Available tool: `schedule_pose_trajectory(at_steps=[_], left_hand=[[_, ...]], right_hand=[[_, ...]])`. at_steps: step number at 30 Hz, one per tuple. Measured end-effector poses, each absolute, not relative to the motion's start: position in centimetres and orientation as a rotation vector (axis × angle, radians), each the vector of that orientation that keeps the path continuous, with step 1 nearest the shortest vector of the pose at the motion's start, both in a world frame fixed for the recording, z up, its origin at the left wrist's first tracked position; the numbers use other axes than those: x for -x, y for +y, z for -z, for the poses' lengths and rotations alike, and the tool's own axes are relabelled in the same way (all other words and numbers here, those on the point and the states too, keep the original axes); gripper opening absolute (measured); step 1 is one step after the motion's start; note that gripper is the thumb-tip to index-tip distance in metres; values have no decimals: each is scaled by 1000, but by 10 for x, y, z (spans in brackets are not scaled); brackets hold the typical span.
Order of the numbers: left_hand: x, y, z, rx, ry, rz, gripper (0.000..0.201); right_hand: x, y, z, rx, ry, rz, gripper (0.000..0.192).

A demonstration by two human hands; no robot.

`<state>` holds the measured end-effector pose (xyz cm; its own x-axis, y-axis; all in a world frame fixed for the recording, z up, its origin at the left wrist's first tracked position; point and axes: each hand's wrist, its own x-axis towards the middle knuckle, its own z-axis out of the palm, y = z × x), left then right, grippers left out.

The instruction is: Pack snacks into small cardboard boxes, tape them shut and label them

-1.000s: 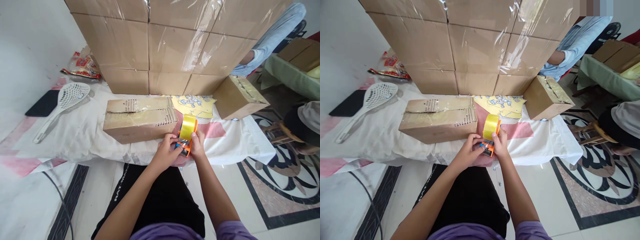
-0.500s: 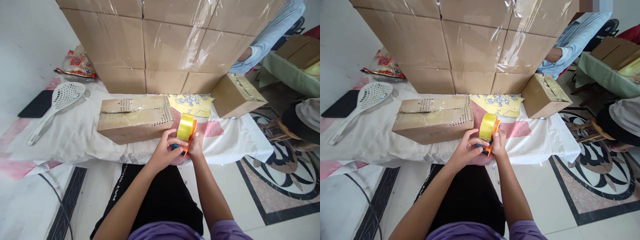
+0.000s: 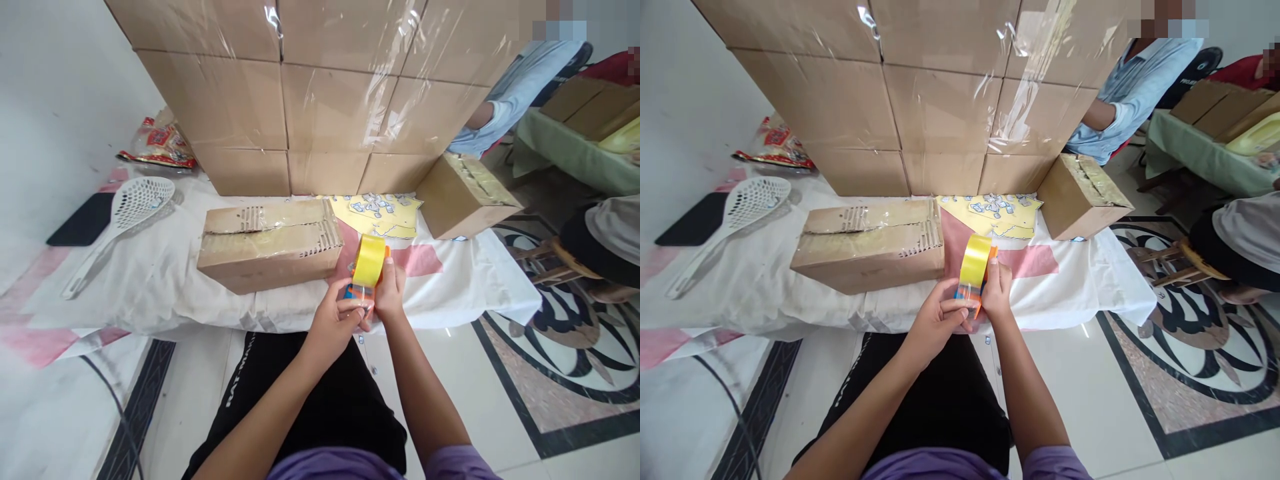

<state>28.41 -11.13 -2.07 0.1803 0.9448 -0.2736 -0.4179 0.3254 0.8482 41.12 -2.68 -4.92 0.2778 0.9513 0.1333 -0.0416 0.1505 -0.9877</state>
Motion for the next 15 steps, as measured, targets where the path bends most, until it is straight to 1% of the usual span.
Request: schedule_pose_trajectory(at_steps=[4, 9, 15], left_hand=[[-290, -127, 31, -819, 975, -1026, 54], [-290, -143, 33, -980, 1090, -1000, 38], [-287, -144, 31, -992, 1133, -960, 19]], right_hand=[[-409, -22, 43, 1146, -864, -930, 52], [-409, -17, 35, 1093, -659, -938, 41], [-408, -21, 28, 1110, -695, -954, 41]])
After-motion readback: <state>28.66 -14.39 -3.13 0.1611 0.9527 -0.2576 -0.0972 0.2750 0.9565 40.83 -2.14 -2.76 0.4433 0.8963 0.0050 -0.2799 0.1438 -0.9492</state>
